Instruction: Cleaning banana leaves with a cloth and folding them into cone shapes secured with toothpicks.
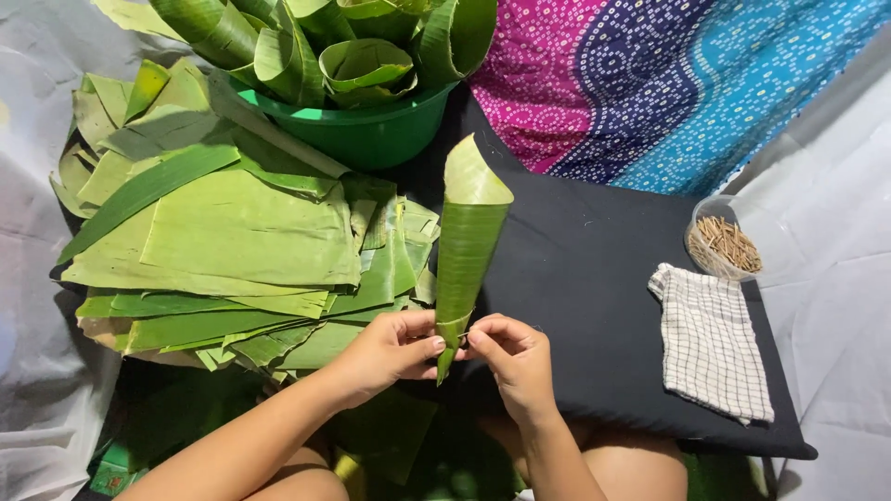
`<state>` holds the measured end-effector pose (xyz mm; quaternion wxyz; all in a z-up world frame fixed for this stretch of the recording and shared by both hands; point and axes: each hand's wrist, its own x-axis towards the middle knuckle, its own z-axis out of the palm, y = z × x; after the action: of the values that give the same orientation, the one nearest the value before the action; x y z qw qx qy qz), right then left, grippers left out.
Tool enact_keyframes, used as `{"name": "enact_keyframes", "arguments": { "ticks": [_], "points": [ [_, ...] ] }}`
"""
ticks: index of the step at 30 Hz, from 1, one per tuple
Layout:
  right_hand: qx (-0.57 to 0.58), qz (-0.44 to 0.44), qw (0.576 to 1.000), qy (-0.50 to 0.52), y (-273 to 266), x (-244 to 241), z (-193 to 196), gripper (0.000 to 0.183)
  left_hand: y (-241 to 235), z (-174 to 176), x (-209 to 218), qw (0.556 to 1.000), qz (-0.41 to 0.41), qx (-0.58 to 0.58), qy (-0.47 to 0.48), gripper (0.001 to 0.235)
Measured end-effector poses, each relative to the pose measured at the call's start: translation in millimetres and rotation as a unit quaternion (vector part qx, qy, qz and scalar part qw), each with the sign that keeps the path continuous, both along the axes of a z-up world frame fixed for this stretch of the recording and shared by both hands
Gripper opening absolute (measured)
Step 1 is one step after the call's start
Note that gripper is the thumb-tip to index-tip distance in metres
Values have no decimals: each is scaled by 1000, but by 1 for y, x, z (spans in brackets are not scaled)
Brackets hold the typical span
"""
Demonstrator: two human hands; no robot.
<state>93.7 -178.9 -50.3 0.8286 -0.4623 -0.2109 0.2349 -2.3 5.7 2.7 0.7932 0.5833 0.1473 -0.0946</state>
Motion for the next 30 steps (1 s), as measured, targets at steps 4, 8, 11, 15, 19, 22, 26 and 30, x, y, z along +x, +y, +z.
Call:
{"name": "enact_keyframes", "arguments": {
  "ticks": [4,8,11,15,19,22,26,30],
  "points": [
    [14,11,1000,9,0,0,-6,4,-1,4,0,1000,-2,-7,2,35],
    [42,20,997,54,-3,6,-14,11,0,7,0,1000,1,4,-2,44],
    [67,40,995,60,0,7,-8,53,2,3,0,1000,-17,9,-15,46],
    [30,7,1000,5,5,0,16,116,1,-7,-5,994,-63,23,-90,58],
    [5,-15,1000,-21,9,-4,19,126,-6,9,-4,984,-19,162,-72,72],
    [8,-38,997,-72,6,4,5,127,-1,-8,2,978,29,197,-59,53],
    [-80,-197,956,-200,-20,47,-10,118,0,-18,-1,995,1,98,-33,53],
    [-257,-293,798,-459,-57,66,34,48,15,-19,-7,996,29,79,-41,42]
  ]
}}
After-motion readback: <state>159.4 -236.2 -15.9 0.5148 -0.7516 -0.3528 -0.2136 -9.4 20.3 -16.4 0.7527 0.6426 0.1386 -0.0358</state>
